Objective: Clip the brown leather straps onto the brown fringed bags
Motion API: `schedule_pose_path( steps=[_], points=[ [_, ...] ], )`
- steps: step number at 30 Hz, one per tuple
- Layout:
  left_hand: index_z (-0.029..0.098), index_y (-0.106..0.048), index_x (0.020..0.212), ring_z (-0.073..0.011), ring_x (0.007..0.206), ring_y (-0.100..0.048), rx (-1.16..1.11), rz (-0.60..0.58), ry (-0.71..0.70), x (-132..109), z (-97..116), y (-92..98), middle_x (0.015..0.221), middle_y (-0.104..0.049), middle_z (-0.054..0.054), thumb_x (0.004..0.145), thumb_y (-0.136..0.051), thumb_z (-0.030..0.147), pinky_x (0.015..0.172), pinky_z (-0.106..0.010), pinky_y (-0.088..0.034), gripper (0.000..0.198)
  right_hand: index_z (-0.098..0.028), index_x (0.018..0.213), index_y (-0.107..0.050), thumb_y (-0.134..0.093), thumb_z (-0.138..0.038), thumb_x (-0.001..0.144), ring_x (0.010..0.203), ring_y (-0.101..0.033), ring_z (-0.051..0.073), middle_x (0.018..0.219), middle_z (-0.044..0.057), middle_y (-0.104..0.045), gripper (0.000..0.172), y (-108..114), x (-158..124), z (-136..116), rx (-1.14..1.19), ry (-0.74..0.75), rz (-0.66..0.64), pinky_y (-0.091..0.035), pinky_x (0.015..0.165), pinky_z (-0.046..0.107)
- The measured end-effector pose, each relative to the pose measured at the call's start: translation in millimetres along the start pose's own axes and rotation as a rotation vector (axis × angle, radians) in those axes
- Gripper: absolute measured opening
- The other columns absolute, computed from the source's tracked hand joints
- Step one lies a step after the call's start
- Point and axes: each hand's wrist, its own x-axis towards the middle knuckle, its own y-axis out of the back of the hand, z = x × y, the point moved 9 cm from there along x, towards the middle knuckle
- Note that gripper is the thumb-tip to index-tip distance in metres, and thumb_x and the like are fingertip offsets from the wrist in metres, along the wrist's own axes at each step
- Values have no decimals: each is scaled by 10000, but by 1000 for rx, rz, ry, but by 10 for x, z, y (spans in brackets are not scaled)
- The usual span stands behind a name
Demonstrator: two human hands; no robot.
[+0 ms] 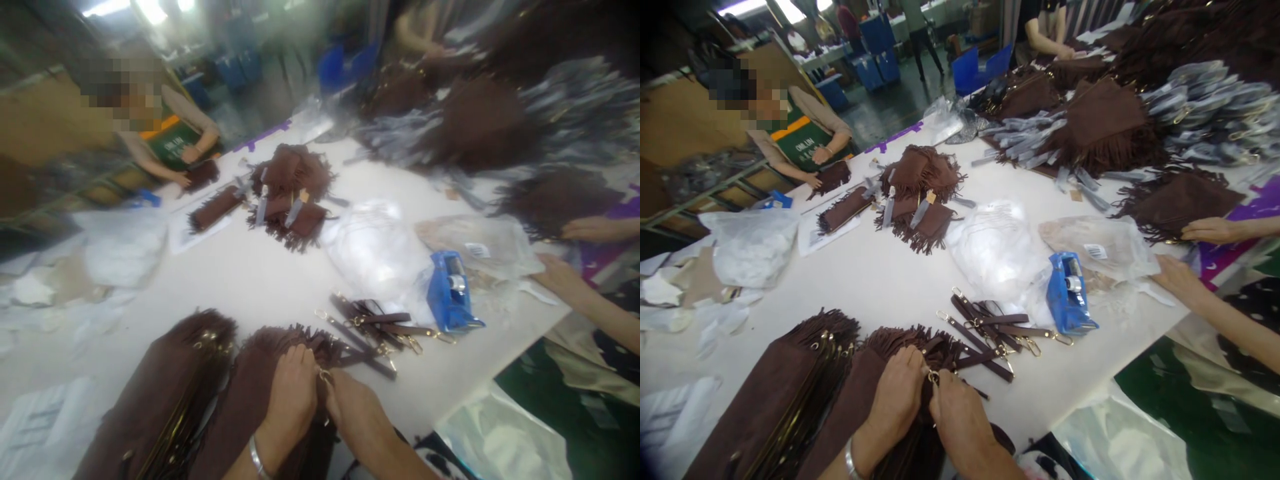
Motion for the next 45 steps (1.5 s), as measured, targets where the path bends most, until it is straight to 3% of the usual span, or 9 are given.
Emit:
schedule_pose_path(
  steps=[10,15,19,24,27,30,34,39,45],
  points=[
    [225,-594,1102,-212,1050,-491,-630,-141,-168,20,-22,215,1097,-603,-56,975,-349,251,901,-362,-381,277,-182,966,-567,-429,-160,916,835,-583,193,898,54,-638,148,563,107,-281,-193,525,-34,-443,788,327],
    [171,-610,853,-184,809,-518,-915,-101,28,43,-274,157,847,-594,-23,876,-578,400,739,-293,-402,232,-160,976,-582,-490,-207,928,998,-551,230,978,96,-638,114,862,277,-811,-412,792,318,-338,1037,459],
    [158,-579,681,-194,821,-539,-1248,112,213,-30,-535,100,750,-575,-36,942,-449,370,817,-322,-411,361,-161,1128,-572,-448,-168,941,1147,-505,233,1173,123,-607,225,1156,229,-496,-93,542,654,-385,1023,440],
    [136,-640,704,-258,1046,-550,-1619,315,287,-135,-652,51,879,-621,-82,885,-539,304,1009,-418,-382,266,-200,1130,-558,-542,-295,909,787,-641,159,927,30,-674,241,324,175,-146,386,237,129,-548,714,293],
    [134,-657,824,-258,1064,-574,-1699,349,423,-189,-735,-33,992,-634,-91,843,-606,269,1016,-438,-407,145,-175,1291,-448,-614,-258,839,1010,-620,204,1143,86,-630,489,-55,1,-347,384,328,100,-537,875,343],
    [163,-594,1101,-256,1088,-585,-1591,479,699,-384,-981,-13,1124,-617,-107,824,-643,251,992,-456,-444,294,-133,1413,-303,-539,-199,858,1241,-490,257,1342,165,-509,607,-166,-138,-533,221,460,249,-465,1012,400],
    [219,-480,1281,-252,1243,-474,-886,969,559,-776,-1116,830,1331,-482,-104,817,-647,196,1052,-442,-409,494,-135,1473,-199,-532,-243,876,1301,-429,286,1426,182,-432,691,-184,-201,-619,82,535,279,-454,1026,418],
    [205,-566,1170,-225,1131,-541,-387,323,-257,-499,-207,899,1156,-606,-87,857,-517,98,1040,-428,-430,334,-153,1366,-345,-485,-206,871,1263,-454,252,1334,155,-504,517,46,-177,-683,341,635,212,-396,1069,435],
    [189,-566,1086,-241,1111,-532,-296,328,-207,-542,-159,639,1138,-564,-125,853,-523,118,939,-389,-496,247,-218,1137,-472,-438,-243,909,1074,-586,197,1118,74,-615,232,-53,240,-367,1033,344,-142,-466,951,378]
  ],
)
